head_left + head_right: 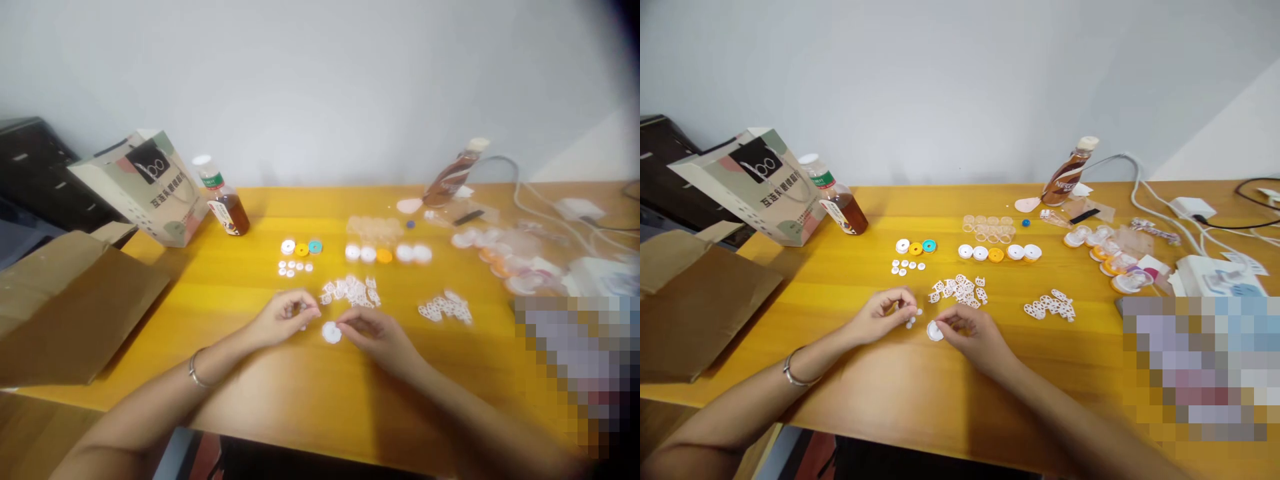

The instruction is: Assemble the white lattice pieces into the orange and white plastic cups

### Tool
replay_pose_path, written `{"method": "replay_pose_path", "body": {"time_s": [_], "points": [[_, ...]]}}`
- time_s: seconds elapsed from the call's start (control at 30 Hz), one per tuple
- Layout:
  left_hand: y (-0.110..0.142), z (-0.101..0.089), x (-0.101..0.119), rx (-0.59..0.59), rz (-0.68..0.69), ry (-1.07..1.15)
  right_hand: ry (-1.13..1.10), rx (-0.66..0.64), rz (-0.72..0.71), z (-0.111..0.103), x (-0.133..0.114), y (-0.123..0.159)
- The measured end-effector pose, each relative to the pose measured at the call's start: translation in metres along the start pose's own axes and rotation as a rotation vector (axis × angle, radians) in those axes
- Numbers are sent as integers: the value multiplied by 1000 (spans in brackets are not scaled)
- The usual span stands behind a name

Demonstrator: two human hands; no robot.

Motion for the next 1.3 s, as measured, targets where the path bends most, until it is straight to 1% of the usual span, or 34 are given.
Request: {"method": "replay_pose_path", "body": {"time_s": [0.07,0.13,0.3,0.53,0.67,0.77,0.93,1.07,1.3], "points": [[1,12,1,17,8,-14,-90,0,45,7,-1,-4],[2,19,1,46,21,-64,-165,13,77,11,0,-5],[4,26,1,66,53,-194,-225,55,121,13,5,-4],[5,28,3,101,69,-249,-263,14,192,12,8,-6],[5,28,2,106,86,-257,-294,21,236,11,11,-6],[5,27,4,108,146,-313,-335,21,272,11,11,-5],[7,25,8,138,308,-459,-401,7,297,9,11,-3],[7,26,6,165,344,-506,-482,-10,296,8,14,-3],[8,27,5,197,373,-484,-633,-62,345,14,20,-2]]}}
Point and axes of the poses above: each hand's wrist, its own y-axis away from the middle knuckle, its own z-axis out of the palm, x = y × z, the point moved 4 cm from there along -y, towards the middle knuckle, and after that the axes turned 5 degrees about -x, right-handed, at the moved point
